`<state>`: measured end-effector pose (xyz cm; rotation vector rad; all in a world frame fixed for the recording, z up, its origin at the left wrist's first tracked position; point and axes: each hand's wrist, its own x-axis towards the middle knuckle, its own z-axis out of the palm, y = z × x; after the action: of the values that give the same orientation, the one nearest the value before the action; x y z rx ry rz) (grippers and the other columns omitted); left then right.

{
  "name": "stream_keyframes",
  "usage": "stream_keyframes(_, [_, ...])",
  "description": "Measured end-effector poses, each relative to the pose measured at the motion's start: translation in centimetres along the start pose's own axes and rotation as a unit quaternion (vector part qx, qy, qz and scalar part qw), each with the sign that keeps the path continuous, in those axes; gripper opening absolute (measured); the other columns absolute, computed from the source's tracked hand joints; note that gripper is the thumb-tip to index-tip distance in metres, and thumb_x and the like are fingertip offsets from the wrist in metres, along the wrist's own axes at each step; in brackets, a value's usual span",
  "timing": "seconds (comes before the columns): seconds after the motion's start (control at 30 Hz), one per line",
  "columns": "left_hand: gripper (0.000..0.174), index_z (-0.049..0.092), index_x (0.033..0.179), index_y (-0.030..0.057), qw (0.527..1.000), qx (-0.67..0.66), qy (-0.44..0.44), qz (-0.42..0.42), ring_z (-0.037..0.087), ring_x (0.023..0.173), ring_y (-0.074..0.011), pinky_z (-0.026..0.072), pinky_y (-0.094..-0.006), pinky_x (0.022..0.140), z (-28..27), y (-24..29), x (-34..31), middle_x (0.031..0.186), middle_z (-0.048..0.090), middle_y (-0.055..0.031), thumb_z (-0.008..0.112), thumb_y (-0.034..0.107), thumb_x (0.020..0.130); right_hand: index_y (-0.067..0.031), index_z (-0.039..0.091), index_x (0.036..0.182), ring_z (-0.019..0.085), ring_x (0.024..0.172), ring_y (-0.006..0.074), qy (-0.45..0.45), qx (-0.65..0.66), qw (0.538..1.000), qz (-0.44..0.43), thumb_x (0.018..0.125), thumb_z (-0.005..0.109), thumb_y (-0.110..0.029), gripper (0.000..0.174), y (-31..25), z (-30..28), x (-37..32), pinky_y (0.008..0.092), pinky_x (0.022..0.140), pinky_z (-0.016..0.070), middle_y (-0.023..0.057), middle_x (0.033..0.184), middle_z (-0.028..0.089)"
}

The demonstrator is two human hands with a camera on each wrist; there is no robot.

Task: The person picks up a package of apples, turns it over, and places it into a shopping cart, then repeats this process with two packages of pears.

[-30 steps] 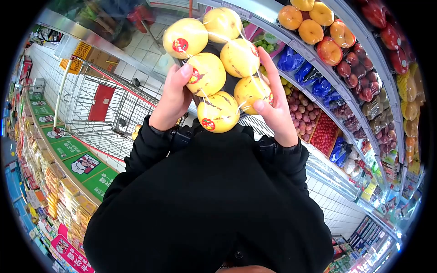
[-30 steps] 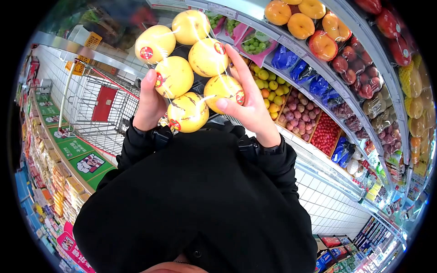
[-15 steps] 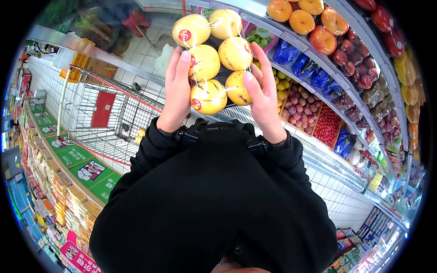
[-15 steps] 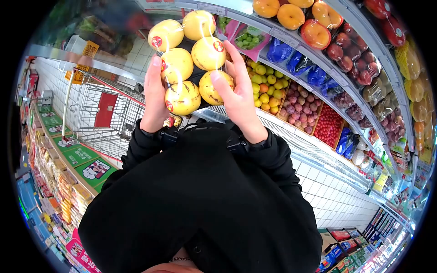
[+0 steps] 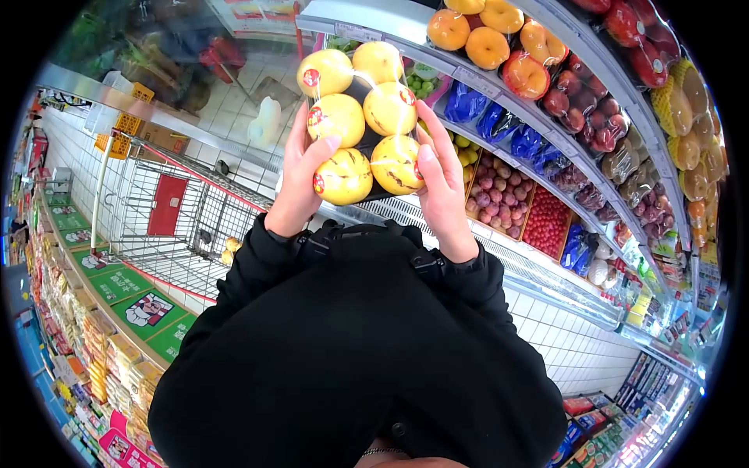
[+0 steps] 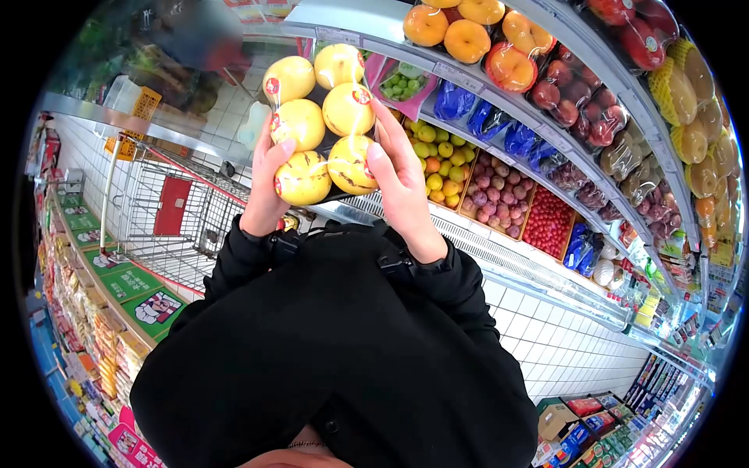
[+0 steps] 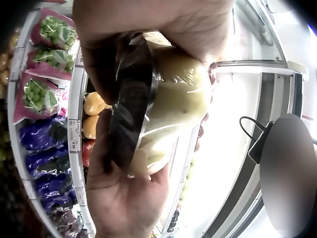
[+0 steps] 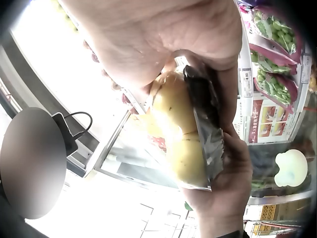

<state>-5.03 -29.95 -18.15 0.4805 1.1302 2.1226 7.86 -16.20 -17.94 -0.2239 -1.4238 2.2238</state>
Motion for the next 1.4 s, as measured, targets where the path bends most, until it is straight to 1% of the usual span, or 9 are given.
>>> stream_keyframes(0.2, [0.065, 0.034, 0.14, 0.0003, 0.999, -0.013, 0.005, 0.032, 0.06, 0.109, -0.0204, 0.0512, -0.0334, 0.09, -0.2, -1.9, 0.1, 0.121, 0.056, -0.0135, 0.064, 0.018, 0.085, 0.0029, 0.031, 0.147, 0.036, 0.137, 0.0214, -0.037, -0.056, 0.997, -0.034, 0.095, 0.056, -0.014, 0.061, -0.2, -1.8, -1.3, 0.0327, 0.112, 0.0284, 0.0148, 0.151, 0.035])
stream_keyframes(0.37, [0.094, 0.014, 0.15, 0.0018, 0.993, 0.075, -0.026, 0.088, 0.052, 0.123, -0.0216, 0.0442, -0.0352, 0.101, 1.8, -2.3, -0.5, 0.137, 0.044, -0.0128, 0.073, 0.008, 0.077, -0.0014, 0.024, 0.151, 0.047, 0.129, 0.0212, -0.014, 0.028, 0.999, 0.019, 0.092, 0.061, -0.014, 0.07, -0.6, -3.7, -1.7, 0.0331, 0.105, 0.0389, 0.0175, 0.142, 0.045])
stream_keyframes(0.47, [0.098, 0.015, 0.15, 0.0007, 0.989, 0.107, -0.063, 0.086, 0.05, 0.125, -0.0222, 0.0431, -0.0353, 0.103, 2.1, -2.5, -0.8, 0.138, 0.043, -0.0131, 0.076, 0.007, 0.074, -0.0037, 0.017, 0.153, 0.049, 0.126, 0.0211, -0.015, 0.014, 0.999, 0.027, 0.09, 0.065, -0.015, 0.08, -0.1, -4.5, -2.3, 0.0334, 0.103, 0.0408, 0.0176, 0.138, 0.049])
stream_keyframes(0.63, [0.105, 0.014, 0.152, -0.0009, 0.971, 0.2, -0.102, 0.077, 0.049, 0.127, -0.0227, 0.0424, -0.035, 0.103, 2.4, -3.7, -2.1, 0.141, 0.043, -0.0144, 0.08, 0.01, 0.07, -0.0048, 0.001, 0.154, 0.031, 0.138, 0.0229, -0.051, -0.068, 0.996, 0.008, 0.087, 0.067, -0.012, 0.095, -0.1, -5.6, -2.8, 0.0356, 0.113, 0.0265, 0.0171, 0.15, 0.027])
stream_keyframes(0.73, [0.106, 0.014, 0.152, -0.0012, 0.969, 0.212, -0.084, 0.098, 0.049, 0.127, -0.0231, 0.0428, -0.035, 0.103, 3.2, -4.9, -2.6, 0.142, 0.042, -0.015, 0.08, 0.011, 0.07, -0.0034, -0.001, 0.154, 0.033, 0.137, 0.023, -0.067, -0.077, 0.995, 0.01, 0.087, 0.068, -0.013, 0.096, 0.6, -7.1, -3.1, 0.0353, 0.112, 0.0273, 0.0168, 0.149, 0.03])
stream_keyframes(0.9, [0.099, 0.012, 0.153, 0.0039, 0.977, 0.21, -0.02, 0.017, 0.054, 0.122, -0.0231, 0.045, -0.0333, 0.1, 4.9, -4.0, -2.7, 0.137, 0.048, -0.017, 0.076, 0.014, 0.079, -0.0006, 0.004, 0.153, 0.036, 0.136, 0.0223, -0.084, -0.071, 0.992, 0.066, 0.086, 0.072, -0.014, 0.096, 0.2, -8.8, -3.1, 0.0342, 0.112, 0.0279, 0.0168, 0.147, 0.034])
stream_keyframes(1.0, [0.096, 0.016, 0.154, 0.0066, 0.967, 0.249, 0.005, 0.051, 0.059, 0.11, -0.0185, 0.0501, -0.0335, 0.093, 3.5, -3.9, -2.3, 0.13, 0.052, -0.0142, 0.076, 0.011, 0.079, 0.0005, 0.009, 0.153, 0.036, 0.136, 0.0213, -0.16, -0.078, 0.977, 0.116, 0.085, 0.072, -0.014, 0.094, -0.3, -9.6, -2.9, 0.0338, 0.112, 0.0278, 0.0174, 0.148, 0.034])
stream_keyframes(1.17, [0.06, 0.049, 0.134, 0.0046, 0.963, 0.265, 0.005, -0.043, 0.061, 0.091, -0.0109, 0.0524, -0.0208, 0.06, 0.9, -3.1, -3.1, 0.112, 0.06, -0.0047, 0.06, 0.045, 0.091, 0.0013, 0.016, 0.152, 0.039, 0.134, 0.0212, -0.213, -0.088, 0.958, 0.171, 0.082, 0.075, -0.017, 0.093, 0.3, -10.4, -1.9, 0.0335, 0.111, 0.03, 0.0166, 0.145, 0.04])
stream_keyframes(1.4, [0.055, 0.053, 0.128, 0.0004, 0.962, 0.229, 0.047, -0.142, 0.062, 0.088, -0.0093, 0.052, -0.0198, 0.058, -0.8, -2.5, -5.1, 0.103, 0.062, -0.0043, 0.063, 0.04, 0.09, -0.0003, 0.022, 0.151, 0.05, 0.122, 0.0184, -0.281, -0.031, 0.93, 0.234, 0.086, 0.07, -0.017, 0.084, 1.7, -10.2, -0.2, 0.0311, 0.102, 0.0402, 0.0157, 0.137, 0.05])
